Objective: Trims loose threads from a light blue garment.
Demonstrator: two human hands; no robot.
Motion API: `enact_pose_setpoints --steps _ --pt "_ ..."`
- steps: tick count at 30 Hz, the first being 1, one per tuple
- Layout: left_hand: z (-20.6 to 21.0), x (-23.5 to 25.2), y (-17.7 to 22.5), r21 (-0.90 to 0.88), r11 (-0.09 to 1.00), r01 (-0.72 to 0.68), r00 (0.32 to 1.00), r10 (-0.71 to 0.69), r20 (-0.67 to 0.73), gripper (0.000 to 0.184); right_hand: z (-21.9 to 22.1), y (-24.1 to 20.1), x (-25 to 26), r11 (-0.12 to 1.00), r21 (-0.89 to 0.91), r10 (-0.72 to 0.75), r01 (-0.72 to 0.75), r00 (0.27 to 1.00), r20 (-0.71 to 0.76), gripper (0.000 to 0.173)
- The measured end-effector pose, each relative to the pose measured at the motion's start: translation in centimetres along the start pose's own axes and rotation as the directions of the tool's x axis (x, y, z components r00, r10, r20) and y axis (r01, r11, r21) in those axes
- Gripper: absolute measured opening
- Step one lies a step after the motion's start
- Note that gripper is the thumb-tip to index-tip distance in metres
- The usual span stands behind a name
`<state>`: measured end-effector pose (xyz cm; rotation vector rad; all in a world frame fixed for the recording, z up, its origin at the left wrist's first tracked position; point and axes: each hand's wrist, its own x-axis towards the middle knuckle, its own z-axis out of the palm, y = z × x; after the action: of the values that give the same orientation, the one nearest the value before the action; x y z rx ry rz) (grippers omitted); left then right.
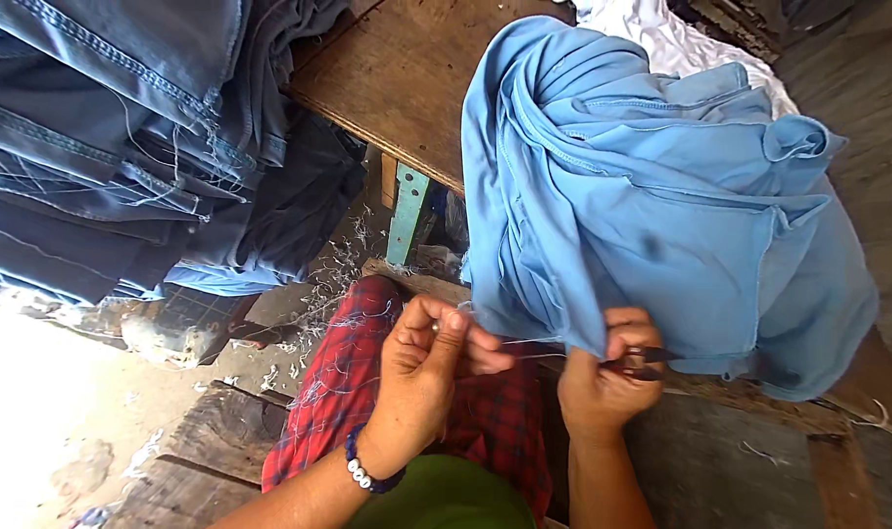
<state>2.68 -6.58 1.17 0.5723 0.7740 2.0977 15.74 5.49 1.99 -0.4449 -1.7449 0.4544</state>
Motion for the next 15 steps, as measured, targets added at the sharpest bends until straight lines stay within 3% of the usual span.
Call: enact_pose_setpoints --steps 4,6,8,10,12,13,15 --pt "-3.7 -0.7 0.1 0.064 0.990 0.123 0.947 -0.098 -0.306 0.023 -1.1 -0.1 1.2 0.980 0.184 0.080 -0.072 0.996 -0.038 0.026" --pt "-5.1 -1.1 -0.1 0.053 0.984 0.173 0.888 -0.133 -0.439 0.025 -1.4 -0.2 0.8 0.980 0.170 0.101 -0.107 0.994 0.042 0.030" --pt "-5.8 -1.3 -0.1 0.070 0.982 0.176 0.869 -0.122 -0.479 0.026 -1.4 -0.3 0.4 0.987 0.121 0.091 -0.105 0.988 0.121 0.024" --pt "-6.4 -1.7 0.3 0.147 0.979 0.145 0.902 -0.069 -0.427 0.025 -1.4 -0.2 0.2 0.991 0.081 0.091 -0.105 0.984 0.156 0.023" --pt "-7.3 -2.3 1.1 0.330 0.939 0.100 0.964 -0.009 -0.267 0.019 -1.8 -0.3 0.2 0.992 0.042 0.113 -0.122 0.979 0.171 0.022" --pt "-7.8 -2.7 1.6 0.468 0.880 0.077 0.989 -0.007 -0.150 0.014 -2.0 -0.4 0.1 0.992 0.018 0.122 -0.127 0.976 0.179 0.022" --pt "-8.3 -3.0 2.7 0.719 0.695 -0.021 0.992 -0.076 0.103 0.025 -2.3 -0.7 -0.2 0.990 -0.022 0.142 -0.141 0.966 0.214 0.021"
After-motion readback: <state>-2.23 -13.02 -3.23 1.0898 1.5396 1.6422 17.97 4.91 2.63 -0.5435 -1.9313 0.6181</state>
